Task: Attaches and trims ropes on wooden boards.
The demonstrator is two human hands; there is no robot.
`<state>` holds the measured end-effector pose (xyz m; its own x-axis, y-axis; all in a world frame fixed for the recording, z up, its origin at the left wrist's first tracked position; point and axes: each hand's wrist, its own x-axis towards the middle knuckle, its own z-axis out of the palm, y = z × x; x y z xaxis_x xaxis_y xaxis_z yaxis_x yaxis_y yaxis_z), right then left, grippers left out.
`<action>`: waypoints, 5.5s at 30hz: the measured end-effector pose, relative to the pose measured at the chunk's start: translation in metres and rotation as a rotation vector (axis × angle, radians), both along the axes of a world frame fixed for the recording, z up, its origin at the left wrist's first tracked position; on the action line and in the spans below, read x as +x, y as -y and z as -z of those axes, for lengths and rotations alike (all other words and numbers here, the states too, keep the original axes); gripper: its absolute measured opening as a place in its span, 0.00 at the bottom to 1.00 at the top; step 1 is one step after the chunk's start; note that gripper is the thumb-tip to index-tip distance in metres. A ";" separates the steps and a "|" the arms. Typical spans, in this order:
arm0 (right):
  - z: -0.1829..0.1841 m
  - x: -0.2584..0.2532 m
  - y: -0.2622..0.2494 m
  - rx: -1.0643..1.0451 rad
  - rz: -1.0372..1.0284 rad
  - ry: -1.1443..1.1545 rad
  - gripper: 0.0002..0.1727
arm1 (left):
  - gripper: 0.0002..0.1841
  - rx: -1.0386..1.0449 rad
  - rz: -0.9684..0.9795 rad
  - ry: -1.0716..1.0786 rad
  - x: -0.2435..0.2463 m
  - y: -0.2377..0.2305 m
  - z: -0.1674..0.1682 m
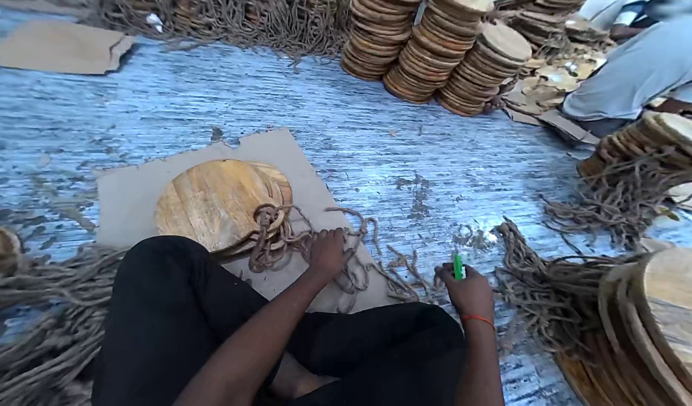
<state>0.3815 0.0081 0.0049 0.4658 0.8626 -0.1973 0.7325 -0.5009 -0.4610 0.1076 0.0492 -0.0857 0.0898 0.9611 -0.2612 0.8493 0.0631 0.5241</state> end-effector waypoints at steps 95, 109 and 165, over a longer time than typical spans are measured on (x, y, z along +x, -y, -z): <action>0.071 -0.219 0.066 -0.179 -0.322 -1.545 0.36 | 0.30 -0.308 0.399 0.885 -0.126 0.051 -0.038; 0.067 -0.235 0.071 -0.104 -0.050 -1.589 0.24 | 0.18 -0.130 -0.061 0.897 -0.093 0.065 -0.030; 0.097 -0.108 -0.005 0.223 0.472 -1.272 0.08 | 0.25 -0.093 0.195 0.045 -0.017 -0.027 -0.002</action>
